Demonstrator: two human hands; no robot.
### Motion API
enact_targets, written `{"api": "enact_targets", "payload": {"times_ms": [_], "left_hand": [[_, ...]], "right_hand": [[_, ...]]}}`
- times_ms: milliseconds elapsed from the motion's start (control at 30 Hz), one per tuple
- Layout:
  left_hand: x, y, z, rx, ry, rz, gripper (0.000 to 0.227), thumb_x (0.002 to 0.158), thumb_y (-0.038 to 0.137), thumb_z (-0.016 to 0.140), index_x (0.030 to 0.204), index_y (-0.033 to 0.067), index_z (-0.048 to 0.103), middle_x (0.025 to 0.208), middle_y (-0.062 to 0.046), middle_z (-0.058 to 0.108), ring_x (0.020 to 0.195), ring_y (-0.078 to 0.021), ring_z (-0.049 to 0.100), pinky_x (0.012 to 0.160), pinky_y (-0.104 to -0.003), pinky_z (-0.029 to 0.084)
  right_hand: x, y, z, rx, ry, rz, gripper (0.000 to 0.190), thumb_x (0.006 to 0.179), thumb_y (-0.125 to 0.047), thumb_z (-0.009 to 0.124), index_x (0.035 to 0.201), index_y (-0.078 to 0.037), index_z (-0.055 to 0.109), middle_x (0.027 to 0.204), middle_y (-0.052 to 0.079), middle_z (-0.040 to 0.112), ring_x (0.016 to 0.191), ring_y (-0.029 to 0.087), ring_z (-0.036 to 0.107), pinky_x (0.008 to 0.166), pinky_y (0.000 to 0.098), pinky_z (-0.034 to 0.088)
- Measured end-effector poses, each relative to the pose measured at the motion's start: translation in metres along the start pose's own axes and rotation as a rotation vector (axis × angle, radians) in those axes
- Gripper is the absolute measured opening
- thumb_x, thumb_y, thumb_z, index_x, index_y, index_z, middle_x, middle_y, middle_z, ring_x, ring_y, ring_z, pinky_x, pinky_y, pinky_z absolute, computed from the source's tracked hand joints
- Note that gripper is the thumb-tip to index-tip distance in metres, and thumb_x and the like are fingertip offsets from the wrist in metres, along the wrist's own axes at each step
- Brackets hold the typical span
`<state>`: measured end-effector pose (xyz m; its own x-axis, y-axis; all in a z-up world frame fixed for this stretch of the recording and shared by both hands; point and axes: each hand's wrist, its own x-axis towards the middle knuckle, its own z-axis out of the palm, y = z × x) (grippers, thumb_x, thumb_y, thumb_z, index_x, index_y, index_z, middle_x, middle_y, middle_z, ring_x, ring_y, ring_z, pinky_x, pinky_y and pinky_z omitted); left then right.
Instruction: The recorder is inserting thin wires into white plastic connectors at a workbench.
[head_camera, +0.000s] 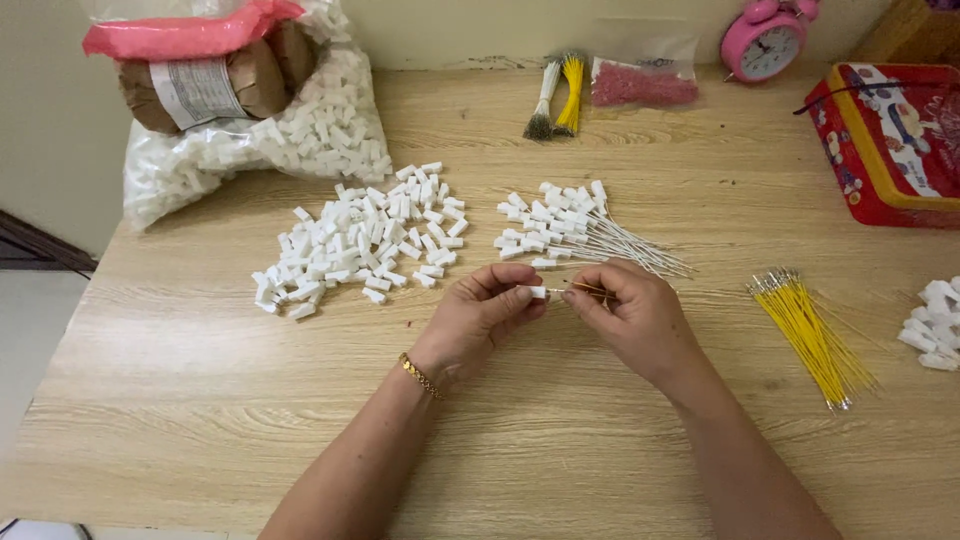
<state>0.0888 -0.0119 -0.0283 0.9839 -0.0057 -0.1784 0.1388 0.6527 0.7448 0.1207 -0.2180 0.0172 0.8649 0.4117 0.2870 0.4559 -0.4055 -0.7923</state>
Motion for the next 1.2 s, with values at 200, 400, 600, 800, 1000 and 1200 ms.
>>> {"api": "enact_targets", "payload": {"times_ms": [200,400,600,800,1000,1200], "left_hand": [[-0.003,0.001,0.002,0.031,-0.018,-0.015,0.024,0.088,-0.004,0.074,0.111,-0.0035,0.070,0.104,-0.019,0.072,0.095,-0.0259,0.074,0.086,-0.037,0.066],[-0.003,0.001,0.005,0.039,-0.012,-0.003,0.023,0.088,-0.005,0.075,0.110,-0.0037,0.070,0.100,-0.018,0.072,0.093,-0.0257,0.074,0.085,-0.038,0.066],[-0.002,-0.006,0.004,0.034,0.018,0.003,0.020,0.088,-0.005,0.075,0.107,-0.0039,0.070,0.096,-0.018,0.072,0.090,-0.0260,0.075,0.082,-0.038,0.067],[-0.015,0.013,0.018,0.310,0.022,0.012,0.022,0.086,0.000,0.079,0.107,-0.0009,0.073,0.094,-0.013,0.074,0.088,-0.0184,0.073,0.081,-0.031,0.065],[0.000,-0.002,-0.002,1.212,-0.059,0.232,0.024,0.091,0.025,0.071,0.110,0.0114,0.077,0.095,-0.009,0.076,0.095,-0.0230,0.074,0.085,-0.036,0.060],[0.051,-0.021,-0.006,1.796,0.079,0.587,0.029,0.088,0.034,0.073,0.113,0.0185,0.072,0.095,-0.007,0.067,0.089,-0.0310,0.072,0.076,-0.040,0.061]], "right_hand": [[0.000,-0.001,-0.002,-0.028,-0.033,-0.036,0.007,0.093,-0.010,0.071,0.097,-0.006,0.074,0.080,0.015,0.066,0.075,0.027,0.067,0.069,0.0391,0.053],[-0.003,0.000,0.002,-0.055,-0.083,0.045,0.012,0.094,-0.016,0.069,0.099,-0.005,0.072,0.083,0.017,0.069,0.081,0.033,0.070,0.077,0.0448,0.055],[-0.005,0.014,0.014,-0.110,-0.086,-0.042,0.015,0.095,-0.023,0.070,0.093,-0.008,0.070,0.080,0.013,0.065,0.081,0.033,0.069,0.076,0.0426,0.054],[-0.008,0.025,0.007,0.071,-0.136,0.079,0.016,0.099,-0.017,0.064,0.101,-0.004,0.074,0.084,0.015,0.070,0.080,0.025,0.069,0.077,0.0409,0.056],[0.000,0.022,-0.019,0.170,0.011,0.128,0.018,0.102,-0.012,0.062,0.109,-0.002,0.075,0.085,0.015,0.069,0.076,0.022,0.067,0.075,0.0379,0.056],[0.006,0.028,-0.014,0.301,0.095,0.192,0.025,0.097,-0.007,0.069,0.123,-0.008,0.073,0.079,0.004,0.071,0.061,0.007,0.056,0.058,0.0227,0.050]]}}
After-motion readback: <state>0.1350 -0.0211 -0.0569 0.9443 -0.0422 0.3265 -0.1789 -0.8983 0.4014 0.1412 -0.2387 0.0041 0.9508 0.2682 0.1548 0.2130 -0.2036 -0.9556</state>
